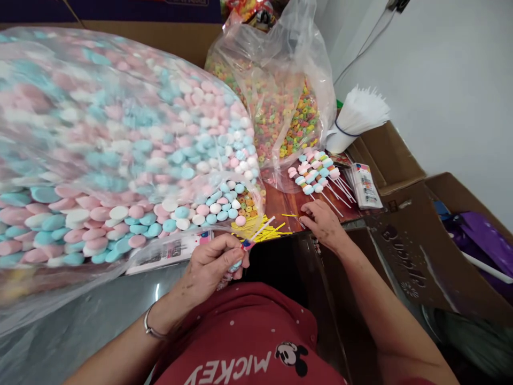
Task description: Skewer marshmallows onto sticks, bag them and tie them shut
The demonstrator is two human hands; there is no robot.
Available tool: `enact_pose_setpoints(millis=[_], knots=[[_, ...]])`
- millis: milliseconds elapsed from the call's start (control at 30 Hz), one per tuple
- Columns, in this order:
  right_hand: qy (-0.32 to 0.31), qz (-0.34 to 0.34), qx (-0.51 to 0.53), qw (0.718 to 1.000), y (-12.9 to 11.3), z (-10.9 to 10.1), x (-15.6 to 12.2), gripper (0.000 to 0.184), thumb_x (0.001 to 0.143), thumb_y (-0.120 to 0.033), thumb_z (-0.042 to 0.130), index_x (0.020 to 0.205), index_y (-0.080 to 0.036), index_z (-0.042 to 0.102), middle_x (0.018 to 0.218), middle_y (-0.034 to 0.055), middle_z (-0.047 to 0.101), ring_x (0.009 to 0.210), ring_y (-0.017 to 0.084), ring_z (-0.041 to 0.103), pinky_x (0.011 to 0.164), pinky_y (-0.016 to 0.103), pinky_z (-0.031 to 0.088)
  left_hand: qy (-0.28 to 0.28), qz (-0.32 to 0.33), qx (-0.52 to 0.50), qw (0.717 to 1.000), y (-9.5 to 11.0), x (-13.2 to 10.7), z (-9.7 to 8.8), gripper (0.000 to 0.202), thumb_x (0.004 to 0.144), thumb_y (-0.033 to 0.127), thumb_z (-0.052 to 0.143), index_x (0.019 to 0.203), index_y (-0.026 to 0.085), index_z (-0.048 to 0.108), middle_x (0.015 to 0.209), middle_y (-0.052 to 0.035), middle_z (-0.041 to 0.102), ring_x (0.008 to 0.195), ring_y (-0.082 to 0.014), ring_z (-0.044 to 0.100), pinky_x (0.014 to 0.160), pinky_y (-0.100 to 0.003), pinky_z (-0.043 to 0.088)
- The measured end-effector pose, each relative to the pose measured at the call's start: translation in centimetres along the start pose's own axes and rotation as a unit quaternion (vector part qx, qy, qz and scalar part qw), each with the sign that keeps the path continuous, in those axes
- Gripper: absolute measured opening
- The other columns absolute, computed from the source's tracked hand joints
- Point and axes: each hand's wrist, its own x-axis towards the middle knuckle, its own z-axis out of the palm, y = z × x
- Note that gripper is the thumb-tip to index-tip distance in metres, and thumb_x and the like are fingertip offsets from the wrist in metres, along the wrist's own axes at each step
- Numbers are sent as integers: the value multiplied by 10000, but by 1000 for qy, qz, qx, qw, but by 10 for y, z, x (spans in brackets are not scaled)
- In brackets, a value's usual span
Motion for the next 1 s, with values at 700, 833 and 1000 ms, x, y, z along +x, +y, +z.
enact_pose_setpoints(millis=[700,833,1000], knots=[[-102,-165,-85,977,-37,-10,35,235,857,-50,510,1052,-140,606,1017,98,595,971,225,518,871,321,395,27,-68,-140,988,-1,9,11,322,707,360,812,701,149,568,598,-10,684,404,-89,553,389,-162,372],[-176,-125,-127,968,-41,-13,47,184,847,-60,541,1004,-133,605,1015,104,618,960,220,545,800,294,385,21,-75,-131,988,-3,8,8,309,723,358,800,700,143,580,602,-13,682,419,-93,564,408,-173,387],[-209,-109,-124,964,-42,-8,49,148,891,-80,501,909,-140,634,948,105,663,923,216,589,740,289,378,12,-83,-130,988,-8,9,7,310,731,364,792,707,150,568,608,-17,685,420,-93,563,391,-161,352]])
